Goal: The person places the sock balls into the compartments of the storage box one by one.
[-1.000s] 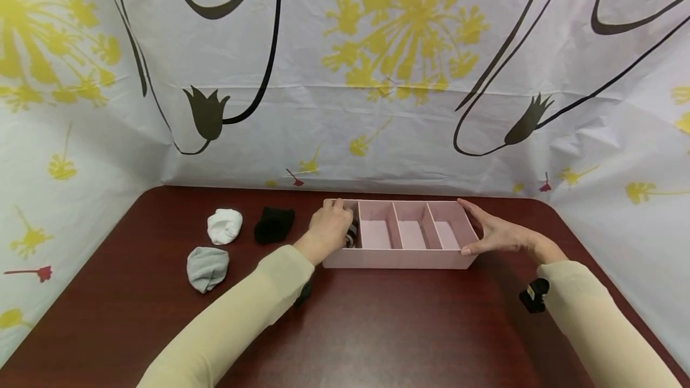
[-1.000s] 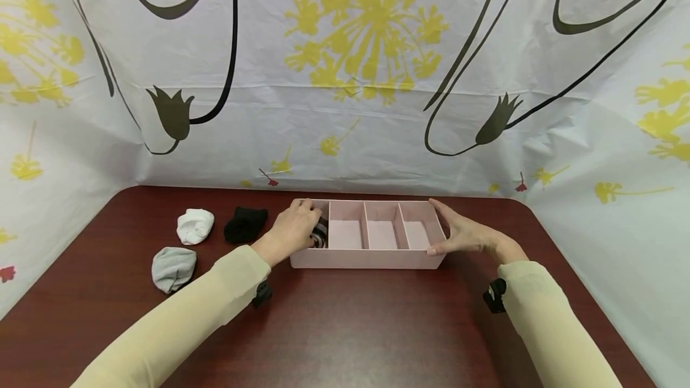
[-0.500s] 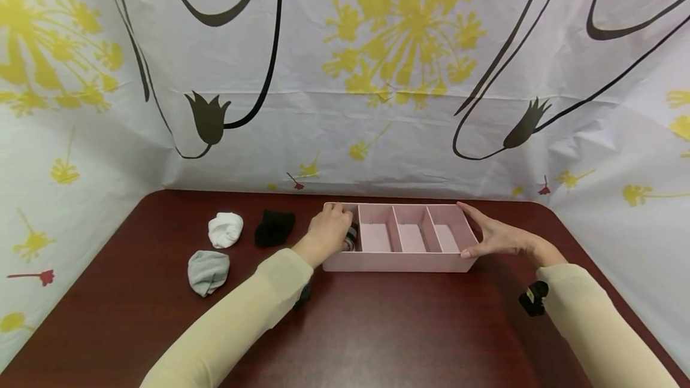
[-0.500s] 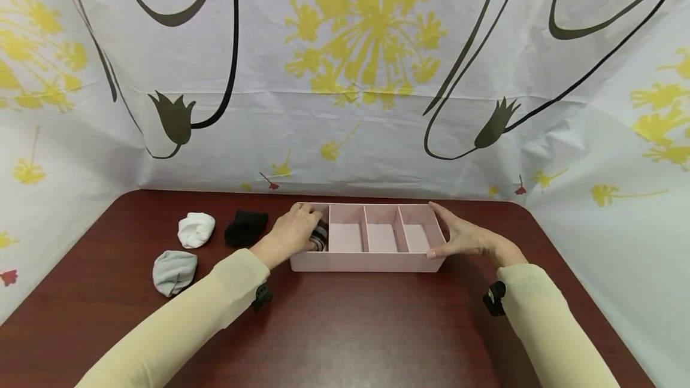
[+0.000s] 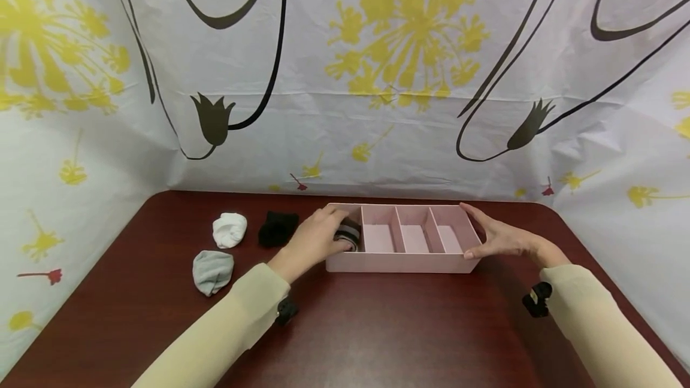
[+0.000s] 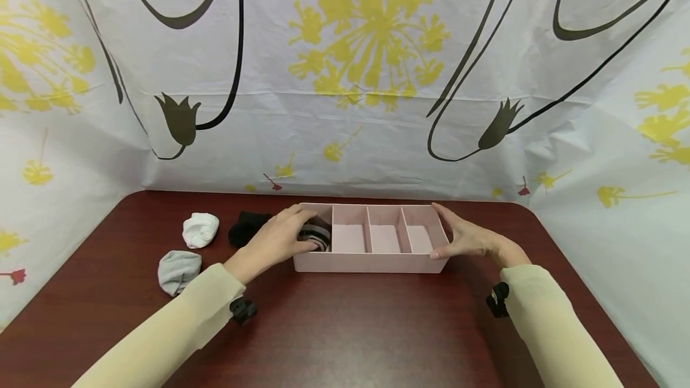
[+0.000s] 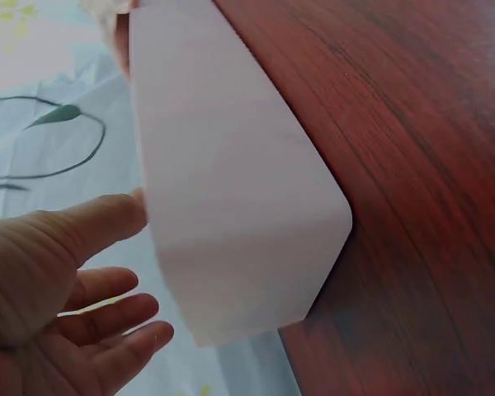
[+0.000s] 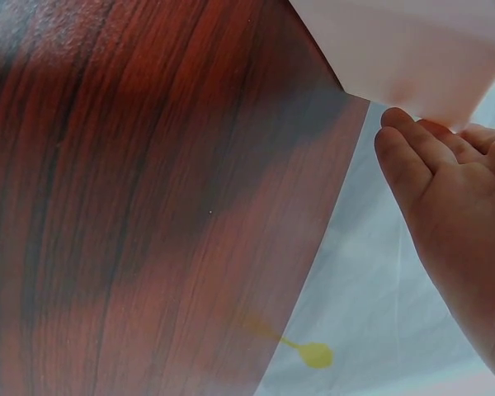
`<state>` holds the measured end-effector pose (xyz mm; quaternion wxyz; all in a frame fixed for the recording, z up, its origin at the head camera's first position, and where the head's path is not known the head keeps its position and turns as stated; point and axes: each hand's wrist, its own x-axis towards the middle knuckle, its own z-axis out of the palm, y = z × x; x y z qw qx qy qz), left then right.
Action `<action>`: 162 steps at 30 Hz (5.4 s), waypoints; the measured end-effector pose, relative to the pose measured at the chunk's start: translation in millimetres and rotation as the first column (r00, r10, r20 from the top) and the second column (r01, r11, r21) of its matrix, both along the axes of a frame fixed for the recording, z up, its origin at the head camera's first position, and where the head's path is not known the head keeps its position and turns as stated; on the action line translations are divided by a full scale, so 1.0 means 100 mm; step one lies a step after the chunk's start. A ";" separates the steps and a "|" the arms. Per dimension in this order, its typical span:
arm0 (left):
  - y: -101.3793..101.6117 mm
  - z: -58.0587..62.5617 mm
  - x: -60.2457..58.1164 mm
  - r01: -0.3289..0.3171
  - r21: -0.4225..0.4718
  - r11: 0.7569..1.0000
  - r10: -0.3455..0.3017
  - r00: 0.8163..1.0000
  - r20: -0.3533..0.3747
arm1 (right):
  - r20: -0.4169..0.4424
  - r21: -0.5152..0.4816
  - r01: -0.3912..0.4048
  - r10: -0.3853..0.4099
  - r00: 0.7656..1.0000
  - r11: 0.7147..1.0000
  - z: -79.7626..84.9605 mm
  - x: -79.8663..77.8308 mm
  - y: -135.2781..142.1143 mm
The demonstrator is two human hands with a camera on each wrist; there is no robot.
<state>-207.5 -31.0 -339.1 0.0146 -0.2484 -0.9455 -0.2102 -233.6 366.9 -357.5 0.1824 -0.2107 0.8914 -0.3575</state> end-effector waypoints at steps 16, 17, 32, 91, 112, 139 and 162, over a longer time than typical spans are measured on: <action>-1.21 -0.09 0.43 -0.114 0.180 0.977 0.144 0.977 -0.159 | -0.010 0.033 0.002 -0.001 1.000 0.999 0.05 -0.03 0.02; -1.28 -0.09 0.46 -0.132 0.181 0.975 0.159 0.977 -0.144 | -0.006 0.024 0.000 0.000 1.000 1.000 0.04 -0.03 0.03; -1.92 -0.33 0.61 -0.302 0.161 0.940 0.307 0.952 -0.005 | 0.026 -0.016 -0.001 0.001 1.000 1.000 -0.02 -0.03 0.01; -0.29 -0.03 0.14 0.004 0.412 0.911 0.018 0.999 -0.051 | 0.046 -0.050 0.012 -0.010 0.999 0.999 0.00 0.00 -0.02; 0.46 -0.06 -0.16 0.027 0.351 0.936 -0.034 0.999 0.014 | 0.058 -0.033 0.033 -0.031 0.998 0.999 -0.03 0.00 0.00; 0.69 -0.22 -0.29 0.030 0.052 0.998 -0.023 0.990 -0.137 | 0.067 -0.036 0.035 -0.033 0.997 0.999 -0.01 0.01 -0.01; 0.83 -0.29 -0.33 -0.012 -0.189 0.982 -0.037 0.967 -0.252 | 0.057 -0.035 0.033 -0.031 0.998 0.999 0.00 0.01 -0.02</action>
